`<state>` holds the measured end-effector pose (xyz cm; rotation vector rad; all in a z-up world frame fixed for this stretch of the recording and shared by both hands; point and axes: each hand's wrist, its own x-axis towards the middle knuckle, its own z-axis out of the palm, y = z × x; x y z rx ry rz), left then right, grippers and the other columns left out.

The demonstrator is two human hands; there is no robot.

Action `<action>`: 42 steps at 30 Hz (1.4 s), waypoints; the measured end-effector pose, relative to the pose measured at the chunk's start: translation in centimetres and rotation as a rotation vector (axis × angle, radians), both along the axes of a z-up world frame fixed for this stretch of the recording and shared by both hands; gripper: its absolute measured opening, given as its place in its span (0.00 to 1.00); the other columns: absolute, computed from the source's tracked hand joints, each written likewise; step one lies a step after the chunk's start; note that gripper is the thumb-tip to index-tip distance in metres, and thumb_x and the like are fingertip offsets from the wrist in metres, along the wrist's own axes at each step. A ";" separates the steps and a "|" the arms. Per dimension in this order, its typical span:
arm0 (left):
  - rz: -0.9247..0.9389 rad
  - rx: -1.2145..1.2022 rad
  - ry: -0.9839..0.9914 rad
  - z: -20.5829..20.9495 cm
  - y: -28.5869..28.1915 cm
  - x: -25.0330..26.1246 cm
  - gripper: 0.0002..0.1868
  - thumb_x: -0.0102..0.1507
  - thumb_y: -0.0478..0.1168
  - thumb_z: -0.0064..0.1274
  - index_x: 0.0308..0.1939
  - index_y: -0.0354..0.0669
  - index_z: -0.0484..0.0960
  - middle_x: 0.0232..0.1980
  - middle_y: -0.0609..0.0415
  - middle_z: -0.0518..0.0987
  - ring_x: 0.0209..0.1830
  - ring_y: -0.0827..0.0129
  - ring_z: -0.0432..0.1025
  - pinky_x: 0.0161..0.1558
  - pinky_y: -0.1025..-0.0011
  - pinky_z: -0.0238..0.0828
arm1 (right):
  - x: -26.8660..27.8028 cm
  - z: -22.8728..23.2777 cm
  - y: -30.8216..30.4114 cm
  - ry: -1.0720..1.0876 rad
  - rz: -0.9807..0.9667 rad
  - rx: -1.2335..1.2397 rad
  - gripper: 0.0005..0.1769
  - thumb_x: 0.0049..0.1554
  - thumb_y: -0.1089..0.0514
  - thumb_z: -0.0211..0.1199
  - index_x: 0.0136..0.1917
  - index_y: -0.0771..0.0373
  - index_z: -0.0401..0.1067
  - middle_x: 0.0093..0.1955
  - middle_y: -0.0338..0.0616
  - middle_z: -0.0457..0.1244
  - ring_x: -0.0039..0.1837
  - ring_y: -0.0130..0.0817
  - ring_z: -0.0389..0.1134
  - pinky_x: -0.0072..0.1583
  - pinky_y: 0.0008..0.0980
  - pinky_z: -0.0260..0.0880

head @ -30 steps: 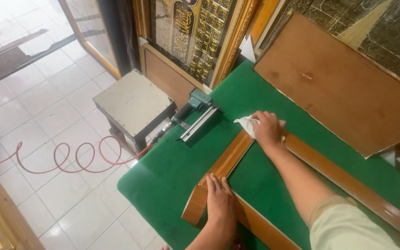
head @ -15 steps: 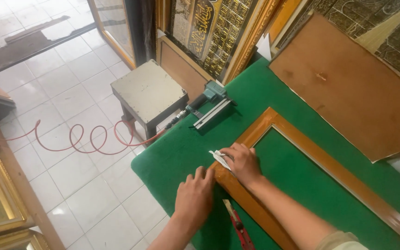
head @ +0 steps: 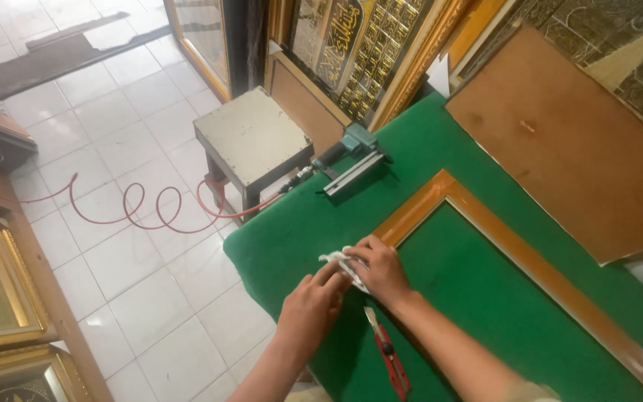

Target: Applying adhesive tape to the edges of a wooden picture frame and cleaning the surface with a cloth.

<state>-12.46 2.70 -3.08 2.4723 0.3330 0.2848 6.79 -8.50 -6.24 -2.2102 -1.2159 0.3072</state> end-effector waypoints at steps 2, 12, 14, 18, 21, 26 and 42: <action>0.020 0.025 -0.007 -0.6 0.4 0.0 0.26 0.61 0.30 0.67 0.61 0.55 0.80 0.80 0.60 0.73 0.42 0.54 0.76 0.33 0.54 0.84 | 0.1 1.1 -0.2 0.009 -0.016 -0.094 0.16 0.62 0.52 0.74 0.63 0.46 0.86 0.57 0.38 0.70 0.59 0.40 0.72 0.57 0.45 0.70; 0.031 0.045 -0.035 -0.8 -0.5 -0.4 0.19 0.67 0.32 0.59 0.60 0.56 0.80 0.77 0.62 0.75 0.41 0.56 0.74 0.26 0.56 0.79 | -0.2 1.7 2.1 0.087 -0.146 -0.446 0.20 0.65 0.30 0.66 0.65 0.32 0.84 0.57 0.36 0.65 0.66 0.39 0.67 0.67 0.49 0.59; 0.025 0.057 -0.046 -1.0 -0.4 -0.7 0.23 0.65 0.30 0.60 0.61 0.57 0.80 0.78 0.62 0.74 0.41 0.56 0.73 0.27 0.56 0.79 | 0.4 2.8 1.0 0.150 -0.098 -0.447 0.18 0.65 0.35 0.68 0.66 0.31 0.84 0.60 0.35 0.64 0.68 0.39 0.66 0.71 0.50 0.58; 0.021 0.064 -0.089 -1.5 -0.4 -1.0 0.27 0.60 0.27 0.63 0.60 0.60 0.79 0.79 0.65 0.73 0.41 0.57 0.74 0.29 0.57 0.79 | -1.3 3.4 2.5 0.092 -0.232 -0.432 0.16 0.64 0.34 0.71 0.59 0.39 0.84 0.59 0.36 0.71 0.65 0.40 0.70 0.68 0.51 0.63; 0.003 0.032 -0.111 -0.1 -0.2 -1.2 0.23 0.64 0.27 0.60 0.56 0.59 0.77 0.73 0.67 0.74 0.38 0.59 0.73 0.25 0.58 0.75 | -1.3 1.5 3.9 0.034 -0.340 -0.356 0.16 0.67 0.34 0.66 0.58 0.41 0.84 0.59 0.39 0.75 0.61 0.44 0.73 0.62 0.53 0.61; -0.028 0.033 -0.129 -1.5 0.5 -1.3 0.24 0.65 0.31 0.62 0.63 0.60 0.78 0.79 0.64 0.72 0.45 0.56 0.80 0.27 0.58 0.81 | 0.8 4.3 -3.4 0.058 -0.610 -0.127 0.11 0.68 0.46 0.66 0.60 0.48 0.82 0.59 0.41 0.74 0.56 0.46 0.74 0.52 0.47 0.70; 0.029 0.140 -0.361 -3.0 0.0 -2.7 0.19 0.66 0.36 0.61 0.60 0.59 0.85 0.74 0.55 0.82 0.47 0.52 0.88 0.48 0.62 0.89 | -15.3 -2.6 -15.4 -0.198 -0.446 -0.420 0.19 0.54 0.38 0.73 0.51 0.48 0.75 0.43 0.40 0.72 0.53 0.46 0.79 0.57 0.48 0.78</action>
